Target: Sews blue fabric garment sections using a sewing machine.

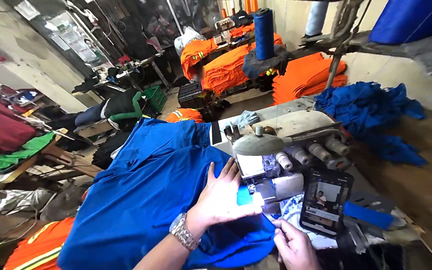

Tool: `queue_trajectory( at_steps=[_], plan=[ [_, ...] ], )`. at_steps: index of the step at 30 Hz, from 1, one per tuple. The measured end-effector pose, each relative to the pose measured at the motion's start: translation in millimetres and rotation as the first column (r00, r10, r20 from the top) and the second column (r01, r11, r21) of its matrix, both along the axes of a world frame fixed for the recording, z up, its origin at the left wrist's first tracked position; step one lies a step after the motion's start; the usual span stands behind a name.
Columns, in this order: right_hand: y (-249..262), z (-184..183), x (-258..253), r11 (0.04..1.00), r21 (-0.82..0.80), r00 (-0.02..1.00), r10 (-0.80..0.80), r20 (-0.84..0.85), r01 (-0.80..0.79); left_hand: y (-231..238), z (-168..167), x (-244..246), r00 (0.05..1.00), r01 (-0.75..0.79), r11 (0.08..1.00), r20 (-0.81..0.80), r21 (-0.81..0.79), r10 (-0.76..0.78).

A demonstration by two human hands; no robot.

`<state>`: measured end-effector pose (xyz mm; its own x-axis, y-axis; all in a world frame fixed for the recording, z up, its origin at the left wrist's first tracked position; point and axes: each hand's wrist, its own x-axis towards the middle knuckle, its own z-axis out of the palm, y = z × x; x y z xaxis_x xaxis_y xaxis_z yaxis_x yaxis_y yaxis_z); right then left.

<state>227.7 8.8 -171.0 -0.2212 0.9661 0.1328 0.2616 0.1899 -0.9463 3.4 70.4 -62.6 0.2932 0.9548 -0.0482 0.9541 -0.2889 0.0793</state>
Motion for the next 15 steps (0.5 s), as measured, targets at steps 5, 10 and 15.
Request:
queue_trajectory(
  at_steps=[5, 10, 15],
  plan=[
    [1, -7, -3, 0.999, 0.029, 0.999, 0.03, -0.017, -0.03, -6, -7, 1, 0.999, -0.014, 0.999, -0.033, 0.051, 0.016],
    [0, -7, 10, 0.984, 0.054, 0.982, 0.173, -0.076, -0.169, -21, -4, 18, 0.988, -0.139, 0.99, -0.074, 0.008, 0.139],
    [-2, -5, 10, 0.993, 0.041, 0.983, 0.113, -0.144, -0.108, -14, -6, 23, 0.988, -0.143, 0.989, -0.048, 0.029, 0.144]
  ],
)
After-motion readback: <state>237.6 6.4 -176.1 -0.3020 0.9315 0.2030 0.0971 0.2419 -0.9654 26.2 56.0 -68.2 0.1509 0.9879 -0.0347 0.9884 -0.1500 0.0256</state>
